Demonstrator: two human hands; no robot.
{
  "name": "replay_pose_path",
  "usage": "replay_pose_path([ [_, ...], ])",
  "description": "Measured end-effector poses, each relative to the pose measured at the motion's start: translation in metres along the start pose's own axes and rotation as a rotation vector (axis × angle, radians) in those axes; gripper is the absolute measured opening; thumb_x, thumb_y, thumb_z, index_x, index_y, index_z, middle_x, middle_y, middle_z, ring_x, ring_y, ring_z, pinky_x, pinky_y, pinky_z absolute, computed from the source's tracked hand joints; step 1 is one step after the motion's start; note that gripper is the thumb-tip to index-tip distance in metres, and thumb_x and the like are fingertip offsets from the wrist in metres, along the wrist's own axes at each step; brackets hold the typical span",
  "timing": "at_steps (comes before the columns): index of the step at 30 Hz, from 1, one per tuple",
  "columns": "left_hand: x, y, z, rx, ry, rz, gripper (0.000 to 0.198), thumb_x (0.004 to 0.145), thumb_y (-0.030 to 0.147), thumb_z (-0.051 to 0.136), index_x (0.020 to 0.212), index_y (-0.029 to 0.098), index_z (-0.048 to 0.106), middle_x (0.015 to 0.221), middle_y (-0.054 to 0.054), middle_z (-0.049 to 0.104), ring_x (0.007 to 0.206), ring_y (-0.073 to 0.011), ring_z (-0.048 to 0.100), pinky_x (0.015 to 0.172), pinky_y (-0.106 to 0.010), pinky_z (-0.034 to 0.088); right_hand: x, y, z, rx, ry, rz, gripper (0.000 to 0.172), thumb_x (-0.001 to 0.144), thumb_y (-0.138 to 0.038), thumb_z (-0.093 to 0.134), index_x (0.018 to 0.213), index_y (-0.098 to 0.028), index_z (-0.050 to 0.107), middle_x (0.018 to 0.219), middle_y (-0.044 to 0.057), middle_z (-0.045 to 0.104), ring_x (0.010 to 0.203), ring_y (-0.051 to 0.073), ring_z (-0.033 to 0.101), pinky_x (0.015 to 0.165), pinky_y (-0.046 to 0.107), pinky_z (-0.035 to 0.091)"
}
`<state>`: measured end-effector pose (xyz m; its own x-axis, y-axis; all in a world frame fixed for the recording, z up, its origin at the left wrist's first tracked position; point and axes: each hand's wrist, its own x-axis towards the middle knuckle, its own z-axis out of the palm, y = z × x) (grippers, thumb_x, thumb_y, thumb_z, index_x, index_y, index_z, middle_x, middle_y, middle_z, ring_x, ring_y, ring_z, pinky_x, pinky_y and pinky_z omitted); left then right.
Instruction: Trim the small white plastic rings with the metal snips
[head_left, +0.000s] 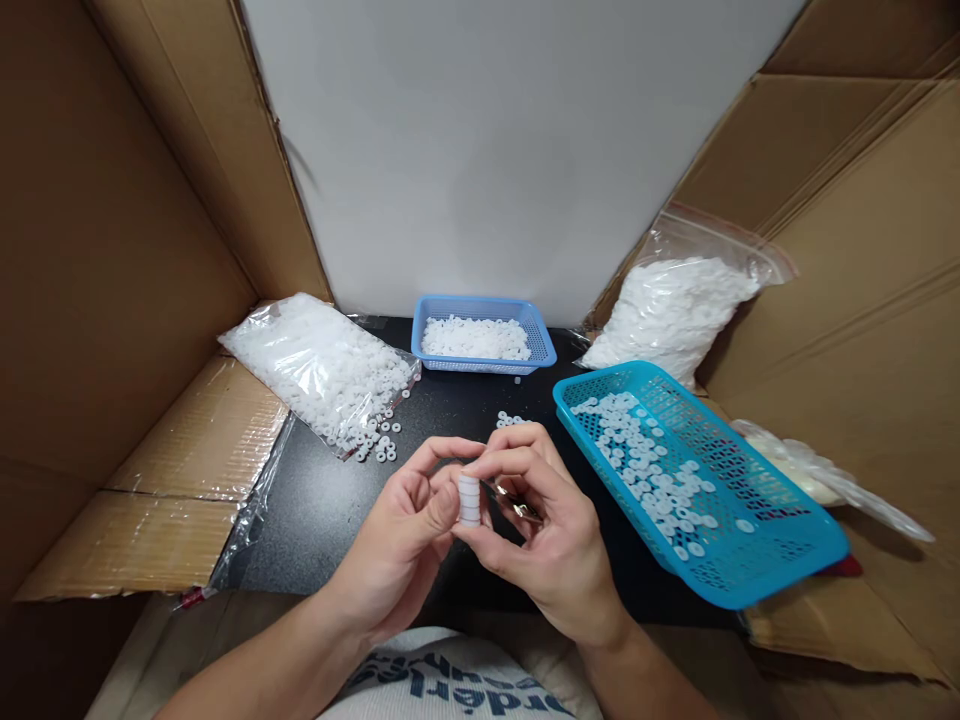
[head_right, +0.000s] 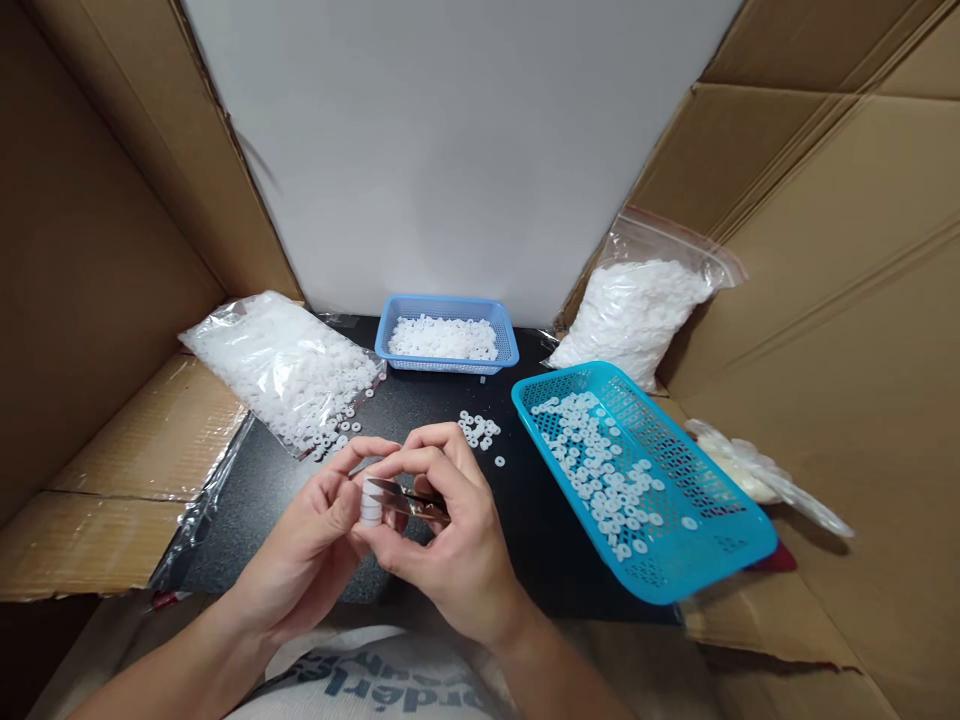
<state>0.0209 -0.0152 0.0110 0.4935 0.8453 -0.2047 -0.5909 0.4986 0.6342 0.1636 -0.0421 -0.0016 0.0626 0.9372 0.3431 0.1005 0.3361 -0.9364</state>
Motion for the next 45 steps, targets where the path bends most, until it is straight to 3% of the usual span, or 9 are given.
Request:
replay_pose_path([
  [4, 0.000, 0.000, 0.001, -0.004, -0.001, 0.025, 0.034, 0.073, 0.029, 0.094, 0.101, 0.019, 0.078, 0.069, 0.001, 0.070, 0.063, -0.0077, 0.063, 0.067, -0.015, 0.052, 0.001, 0.000, 0.001, -0.009, -0.004, -0.001, 0.025, 0.077, -0.018, 0.082, 0.099, -0.027, 0.072, 0.102, 0.000, 0.052, 0.060, 0.007, 0.050, 0.049, 0.019, 0.049],
  [9, 0.000, -0.002, 0.003, -0.032, -0.005, 0.036, 0.029, 0.074, 0.027, 0.094, 0.098, 0.019, 0.079, 0.071, 0.000, 0.071, 0.063, -0.0077, 0.063, 0.066, -0.015, 0.052, 0.002, 0.002, 0.003, 0.056, -0.024, 0.031, 0.024, 0.078, -0.021, 0.083, 0.099, -0.027, 0.072, 0.102, 0.000, 0.051, 0.067, 0.008, 0.057, 0.053, 0.019, 0.051],
  [17, 0.000, 0.000, 0.000, -0.029, -0.009, 0.032, 0.028, 0.075, 0.029, 0.093, 0.098, 0.020, 0.081, 0.075, -0.001, 0.075, 0.067, -0.0088, 0.069, 0.069, -0.015, 0.055, 0.004, 0.001, 0.001, 0.026, 0.005, -0.002, 0.025, 0.078, -0.019, 0.083, 0.099, -0.028, 0.073, 0.101, 0.000, 0.051, 0.067, 0.009, 0.056, 0.053, 0.019, 0.051],
  [23, 0.001, -0.001, -0.006, 0.055, 0.034, 0.134, 0.039, 0.062, 0.027, 0.100, 0.098, 0.019, 0.086, 0.087, -0.005, 0.083, 0.075, -0.0104, 0.073, 0.075, -0.014, 0.058, 0.002, 0.001, 0.000, 0.027, 0.093, -0.006, 0.025, 0.079, -0.029, 0.089, 0.099, -0.028, 0.074, 0.099, 0.001, 0.053, 0.067, 0.011, 0.056, 0.055, 0.022, 0.053],
  [27, 0.002, 0.000, -0.005, 0.112, 0.089, 0.185, 0.031, 0.060, 0.026, 0.101, 0.088, 0.021, 0.088, 0.085, -0.005, 0.084, 0.075, -0.0115, 0.074, 0.070, -0.014, 0.058, 0.002, 0.002, 0.000, -0.046, 0.123, -0.086, 0.022, 0.081, -0.035, 0.088, 0.100, -0.029, 0.077, 0.096, 0.001, 0.055, 0.076, 0.014, 0.061, 0.063, 0.023, 0.056],
  [30, 0.004, -0.001, -0.004, 0.163, 0.099, 0.256, 0.027, 0.061, 0.028, 0.100, 0.084, 0.022, 0.088, 0.089, -0.006, 0.085, 0.080, -0.0134, 0.075, 0.072, -0.015, 0.058, 0.002, 0.003, 0.002, -0.063, 0.140, -0.122, 0.020, 0.085, -0.037, 0.085, 0.102, -0.030, 0.077, 0.096, 0.002, 0.057, 0.081, 0.015, 0.062, 0.065, 0.023, 0.055],
  [35, 0.007, -0.005, -0.008, 0.201, 0.023, 0.354, 0.029, 0.062, 0.034, 0.099, 0.088, 0.025, 0.088, 0.090, -0.006, 0.084, 0.077, -0.0129, 0.074, 0.070, -0.016, 0.059, 0.001, 0.004, 0.006, 0.026, 0.148, -0.099, 0.022, 0.084, -0.042, 0.085, 0.100, -0.030, 0.076, 0.094, -0.001, 0.056, 0.070, 0.010, 0.057, 0.057, 0.019, 0.047],
  [42, 0.007, -0.010, -0.010, 0.273, 0.058, 0.498, 0.019, 0.070, 0.036, 0.095, 0.085, 0.027, 0.088, 0.083, -0.004, 0.081, 0.075, -0.0115, 0.072, 0.068, -0.016, 0.057, 0.000, 0.008, 0.015, 0.123, 0.163, -0.071, 0.031, 0.083, -0.056, 0.081, 0.102, -0.032, 0.075, 0.093, -0.002, 0.056, 0.072, 0.011, 0.054, 0.059, 0.020, 0.046],
  [45, 0.008, -0.011, -0.010, 0.272, 0.064, 0.522, 0.018, 0.070, 0.035, 0.096, 0.084, 0.027, 0.088, 0.081, -0.003, 0.079, 0.074, -0.0106, 0.071, 0.069, -0.016, 0.057, 0.000, 0.007, 0.020, 0.230, 0.158, -0.045, 0.030, 0.084, -0.054, 0.081, 0.102, -0.030, 0.075, 0.093, -0.002, 0.056, 0.073, 0.010, 0.057, 0.062, 0.018, 0.049],
])
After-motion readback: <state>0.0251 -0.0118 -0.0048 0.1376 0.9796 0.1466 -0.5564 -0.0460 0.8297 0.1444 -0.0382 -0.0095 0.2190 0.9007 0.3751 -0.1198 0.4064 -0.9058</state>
